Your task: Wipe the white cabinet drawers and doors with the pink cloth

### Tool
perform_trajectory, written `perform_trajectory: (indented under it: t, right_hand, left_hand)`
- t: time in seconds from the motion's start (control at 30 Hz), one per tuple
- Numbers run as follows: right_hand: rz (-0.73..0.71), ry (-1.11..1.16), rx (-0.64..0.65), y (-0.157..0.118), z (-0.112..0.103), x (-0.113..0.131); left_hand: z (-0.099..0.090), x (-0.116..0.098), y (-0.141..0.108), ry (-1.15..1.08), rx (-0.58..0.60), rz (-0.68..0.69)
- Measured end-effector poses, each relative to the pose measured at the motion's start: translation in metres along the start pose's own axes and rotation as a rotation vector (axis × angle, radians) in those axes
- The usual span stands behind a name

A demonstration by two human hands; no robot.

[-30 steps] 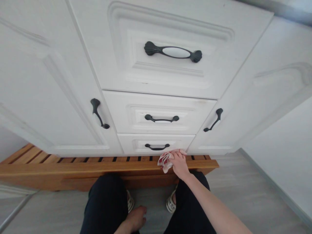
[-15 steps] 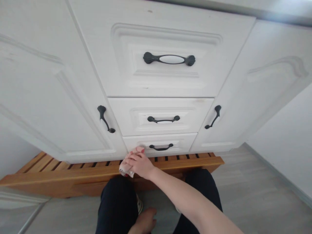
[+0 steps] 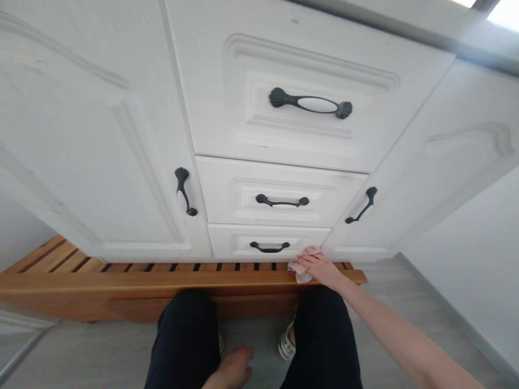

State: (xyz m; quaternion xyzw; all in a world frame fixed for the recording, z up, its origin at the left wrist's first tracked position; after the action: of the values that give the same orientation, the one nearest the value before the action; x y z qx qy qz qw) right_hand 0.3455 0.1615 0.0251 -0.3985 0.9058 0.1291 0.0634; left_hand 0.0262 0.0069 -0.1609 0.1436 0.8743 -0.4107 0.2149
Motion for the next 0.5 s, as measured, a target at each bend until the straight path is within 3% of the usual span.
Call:
perform_trajectory:
  t: [0.13,0.27,0.37,0.5]
  right_hand:
    - [0.158,0.022,-0.044,-0.02,-0.032,-0.028]
    - [0.379,0.119,-0.149,-0.014,-0.033,-0.027]
    - [0.492,0.263,-0.211,-0.015,-0.013,-0.005]
    - [0.605,0.517,-0.313,-0.017,0.017,0.056]
  left_hand:
    - [0.006,0.001,0.005,0.069,0.013,0.009]
    - [0.012,0.006,0.007,0.105,0.009,-0.029]
    - [0.014,0.011,0.008,0.113,-0.001,-0.056]
    - [0.016,0.017,0.007,0.099,-0.032,-0.049]
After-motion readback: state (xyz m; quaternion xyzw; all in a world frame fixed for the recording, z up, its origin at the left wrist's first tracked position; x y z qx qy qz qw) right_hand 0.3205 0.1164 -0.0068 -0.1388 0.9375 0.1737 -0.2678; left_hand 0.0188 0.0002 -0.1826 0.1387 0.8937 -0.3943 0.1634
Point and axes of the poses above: each hand's wrist, its own y-axis towards the middle knuckle, its own z-axis out of the palm, x = y × z, the point moved 2 cm from there along y, towards the middle knuckle, and after that the axes turned 1 degree about -y, right-handed, at the moved point
